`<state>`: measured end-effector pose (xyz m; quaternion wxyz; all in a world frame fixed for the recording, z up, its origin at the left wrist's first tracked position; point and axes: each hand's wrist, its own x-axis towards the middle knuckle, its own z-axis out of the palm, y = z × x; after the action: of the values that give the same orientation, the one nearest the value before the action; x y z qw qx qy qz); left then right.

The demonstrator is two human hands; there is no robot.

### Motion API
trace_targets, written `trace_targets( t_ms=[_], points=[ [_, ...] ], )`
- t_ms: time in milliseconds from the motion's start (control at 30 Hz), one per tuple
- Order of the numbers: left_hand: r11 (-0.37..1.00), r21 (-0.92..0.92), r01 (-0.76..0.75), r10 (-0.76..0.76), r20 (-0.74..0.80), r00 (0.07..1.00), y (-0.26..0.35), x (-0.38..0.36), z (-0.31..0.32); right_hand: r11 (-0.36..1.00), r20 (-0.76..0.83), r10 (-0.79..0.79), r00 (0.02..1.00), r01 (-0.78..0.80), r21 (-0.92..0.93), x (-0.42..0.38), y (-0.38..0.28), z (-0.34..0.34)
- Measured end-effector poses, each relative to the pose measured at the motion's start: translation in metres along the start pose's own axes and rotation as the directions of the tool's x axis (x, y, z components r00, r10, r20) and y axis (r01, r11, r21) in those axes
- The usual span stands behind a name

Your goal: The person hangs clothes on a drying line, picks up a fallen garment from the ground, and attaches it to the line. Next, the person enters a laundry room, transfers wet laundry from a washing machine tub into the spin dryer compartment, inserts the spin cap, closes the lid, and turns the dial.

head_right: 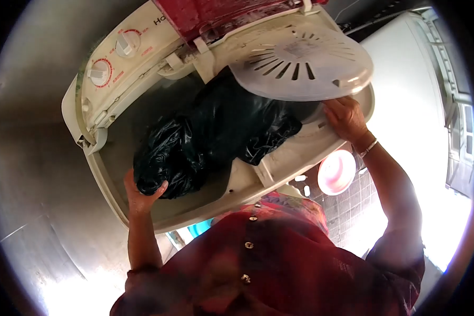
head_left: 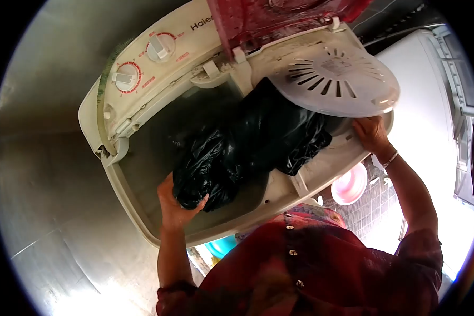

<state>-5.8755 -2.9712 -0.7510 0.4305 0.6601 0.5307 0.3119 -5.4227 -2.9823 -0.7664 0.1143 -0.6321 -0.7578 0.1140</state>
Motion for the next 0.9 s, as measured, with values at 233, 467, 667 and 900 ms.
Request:
trace_targets(
  t_ms=[233, 467, 667, 900],
  points=[
    [0.998, 0.015, -0.068, 0.070, -0.224, 0.972, 0.077, 0.009, 0.045, 0.911, -0.218, -0.379, 0.899, 0.404, 0.086, 0.071, -0.047, -0.033],
    [0.686, 0.616, -0.386, 0.429, 0.086, 0.899, 0.135, 0.102, 0.116, 0.563, -0.020, -0.073, 0.997, 0.058, 0.824, 0.120, -0.062, -0.049],
    [0.570, 0.780, -0.259, 0.044, 0.286, 0.957, 0.135, 0.145, 0.150, 0.640, -0.250, -0.170, 0.953, 0.299, 0.707, 0.105, -0.109, -0.017],
    [0.748, 0.646, -0.151, 0.147, 0.061, 0.987, 0.107, 0.134, 0.127, 0.716, -0.465, -0.192, 0.865, 0.447, 0.536, 0.125, -0.119, 0.036]
  ],
)
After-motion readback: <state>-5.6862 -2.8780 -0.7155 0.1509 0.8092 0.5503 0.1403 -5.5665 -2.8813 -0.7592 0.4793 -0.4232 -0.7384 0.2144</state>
